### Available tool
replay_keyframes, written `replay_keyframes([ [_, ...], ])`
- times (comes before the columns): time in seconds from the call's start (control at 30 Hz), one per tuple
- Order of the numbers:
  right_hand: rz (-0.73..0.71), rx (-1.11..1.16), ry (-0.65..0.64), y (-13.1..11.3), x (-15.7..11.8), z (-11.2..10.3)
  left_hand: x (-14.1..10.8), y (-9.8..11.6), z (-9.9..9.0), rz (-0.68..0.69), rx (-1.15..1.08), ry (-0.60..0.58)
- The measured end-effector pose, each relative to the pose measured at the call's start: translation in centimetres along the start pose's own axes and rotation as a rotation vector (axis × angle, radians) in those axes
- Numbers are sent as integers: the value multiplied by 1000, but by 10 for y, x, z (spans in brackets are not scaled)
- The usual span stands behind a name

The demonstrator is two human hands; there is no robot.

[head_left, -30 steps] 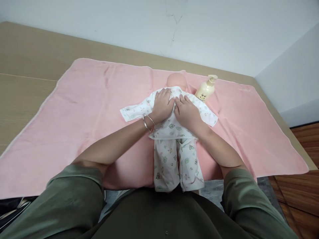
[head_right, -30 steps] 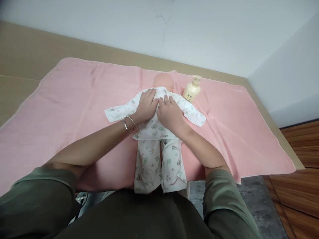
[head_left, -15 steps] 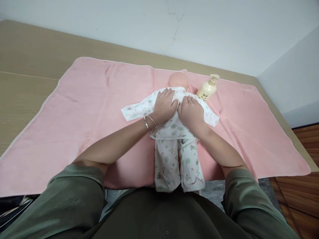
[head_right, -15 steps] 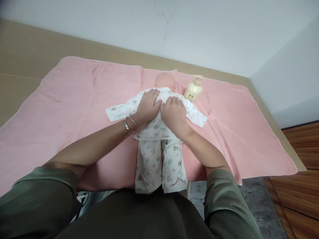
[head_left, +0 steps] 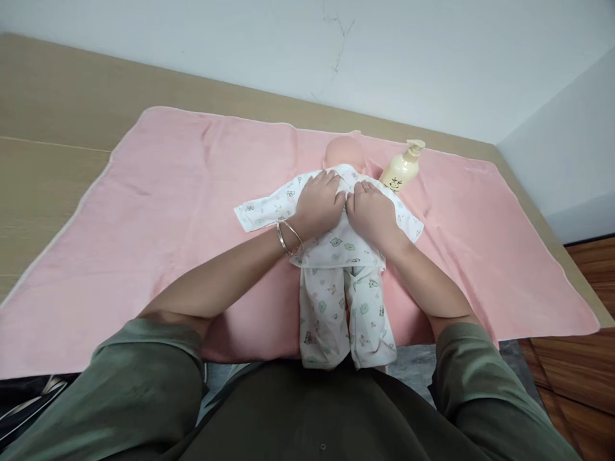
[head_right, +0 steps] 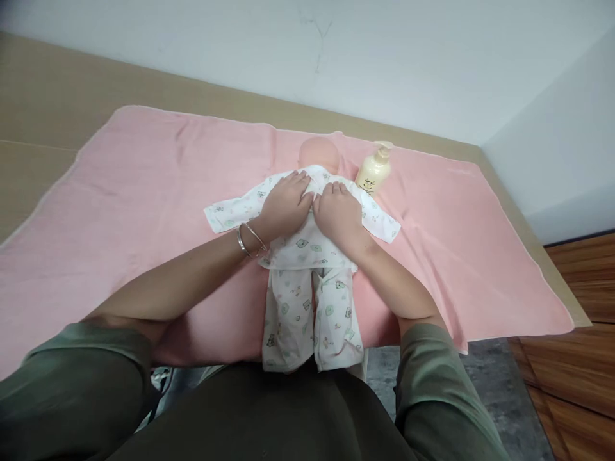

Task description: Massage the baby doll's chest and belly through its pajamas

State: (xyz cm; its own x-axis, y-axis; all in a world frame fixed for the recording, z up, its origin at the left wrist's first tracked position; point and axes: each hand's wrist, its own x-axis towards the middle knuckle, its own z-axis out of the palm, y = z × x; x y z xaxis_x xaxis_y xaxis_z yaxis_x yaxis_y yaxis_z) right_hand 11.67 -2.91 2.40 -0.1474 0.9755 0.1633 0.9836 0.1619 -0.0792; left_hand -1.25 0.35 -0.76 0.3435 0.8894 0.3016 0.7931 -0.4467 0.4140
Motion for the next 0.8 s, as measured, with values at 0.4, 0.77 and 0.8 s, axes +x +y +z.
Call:
replay_keyframes([
  [0.4, -12, 123, -45, 16, 20, 11, 3, -6, 8, -13, 20, 87],
  [0.77, -119, 179, -229, 33, 30, 3, -9, 10, 0, 63, 153, 70],
  [0.8, -134, 188, -240, 35, 31, 2, -9, 11, -2, 66, 165, 63],
])
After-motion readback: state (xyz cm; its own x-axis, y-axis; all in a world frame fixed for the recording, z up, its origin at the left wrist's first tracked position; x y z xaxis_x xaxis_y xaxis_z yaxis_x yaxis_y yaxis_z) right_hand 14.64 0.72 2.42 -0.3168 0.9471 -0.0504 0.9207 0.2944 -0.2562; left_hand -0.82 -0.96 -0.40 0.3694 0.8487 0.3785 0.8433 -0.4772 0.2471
